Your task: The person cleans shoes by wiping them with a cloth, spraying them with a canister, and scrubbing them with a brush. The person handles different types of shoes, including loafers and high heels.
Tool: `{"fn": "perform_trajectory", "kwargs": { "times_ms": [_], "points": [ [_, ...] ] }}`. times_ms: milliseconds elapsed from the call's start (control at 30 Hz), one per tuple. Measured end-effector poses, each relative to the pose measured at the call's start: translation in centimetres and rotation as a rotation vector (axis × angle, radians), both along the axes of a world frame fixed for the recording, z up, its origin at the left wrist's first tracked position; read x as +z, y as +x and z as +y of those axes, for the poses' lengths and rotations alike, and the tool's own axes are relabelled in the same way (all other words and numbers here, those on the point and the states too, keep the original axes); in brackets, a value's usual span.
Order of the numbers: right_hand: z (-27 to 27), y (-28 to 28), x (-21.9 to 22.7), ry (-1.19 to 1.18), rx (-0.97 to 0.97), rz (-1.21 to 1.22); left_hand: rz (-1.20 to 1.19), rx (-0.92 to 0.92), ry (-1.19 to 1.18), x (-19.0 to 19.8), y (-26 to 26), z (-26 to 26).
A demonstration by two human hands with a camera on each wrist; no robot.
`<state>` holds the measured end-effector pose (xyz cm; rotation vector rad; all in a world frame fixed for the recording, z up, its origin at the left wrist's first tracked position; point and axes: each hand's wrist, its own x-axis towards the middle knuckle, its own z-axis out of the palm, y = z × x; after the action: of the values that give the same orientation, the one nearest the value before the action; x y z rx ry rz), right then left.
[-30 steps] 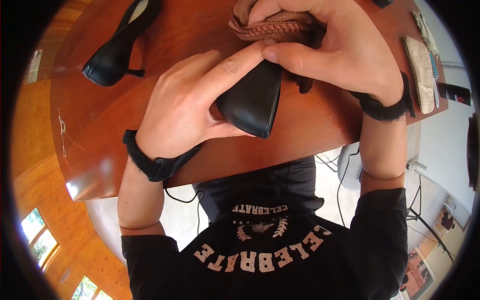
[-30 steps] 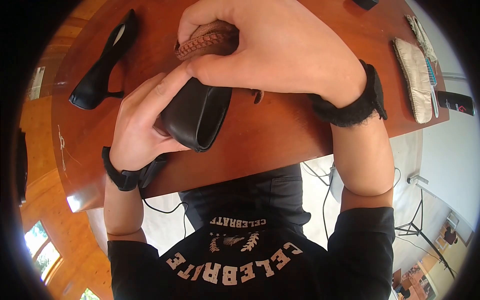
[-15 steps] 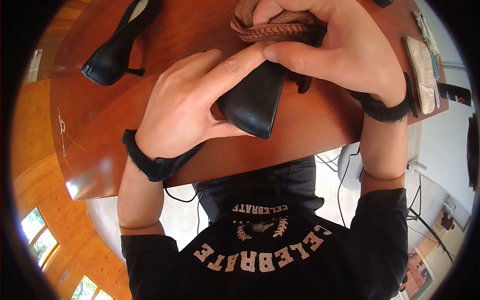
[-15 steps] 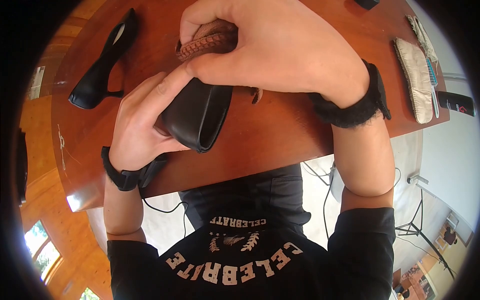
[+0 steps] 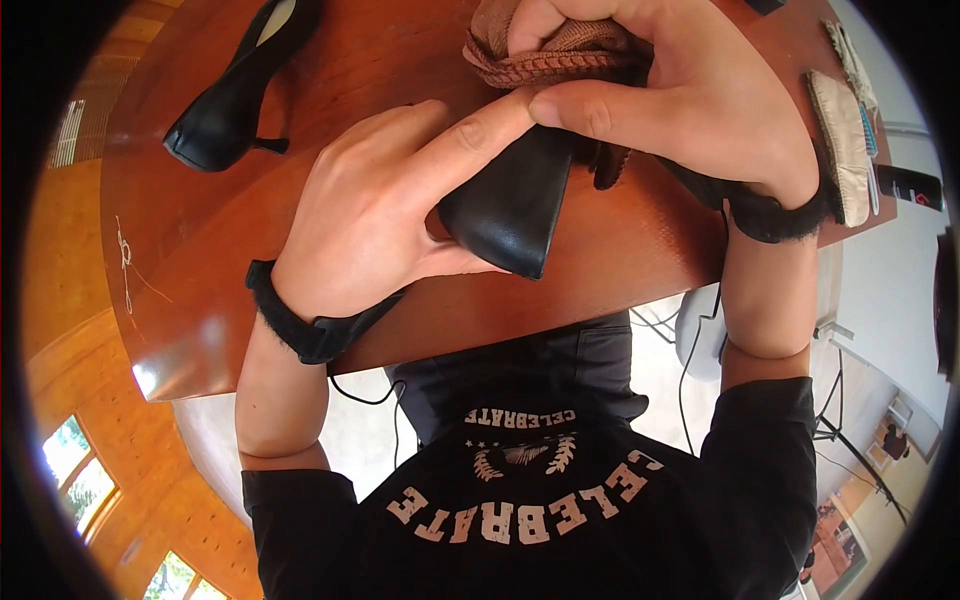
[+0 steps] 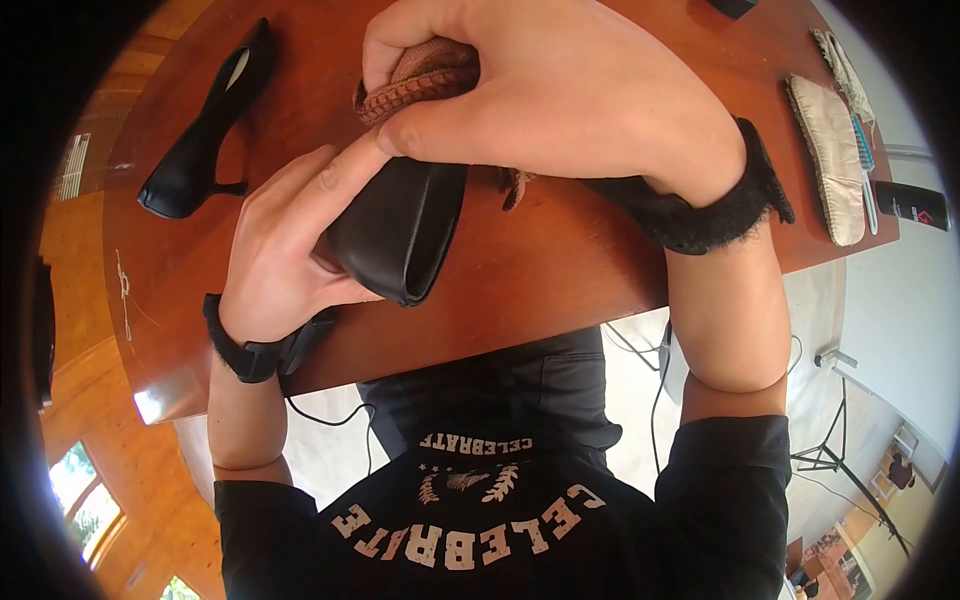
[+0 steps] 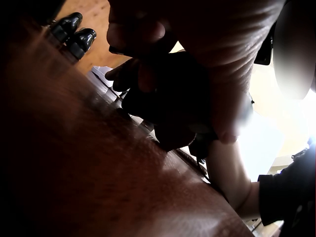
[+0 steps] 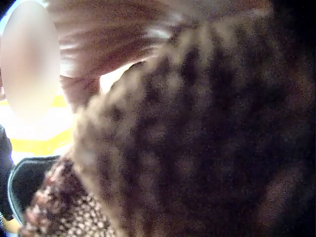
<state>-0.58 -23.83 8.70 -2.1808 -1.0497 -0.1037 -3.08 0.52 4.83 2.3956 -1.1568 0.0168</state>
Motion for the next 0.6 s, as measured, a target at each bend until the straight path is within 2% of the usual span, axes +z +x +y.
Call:
{"fn": "perform_trajectory", "kwargs": {
  "times_ms": [300,367,600],
  "points": [
    [-0.2,0.8,-0.6,-0.057,-0.007,-0.007,-0.029,-0.005,-0.02,-0.1,-0.1,0.0],
    [0.4,-0.1,0.7,-0.104,-0.027,0.002,-0.028,-0.005,-0.024,-0.1,0.0,0.0],
    [-0.4,1.0,-0.9,-0.038,0.009,0.043,-0.051,-0.012,-0.038,-0.2,0.0,-0.1]
  ]
}}
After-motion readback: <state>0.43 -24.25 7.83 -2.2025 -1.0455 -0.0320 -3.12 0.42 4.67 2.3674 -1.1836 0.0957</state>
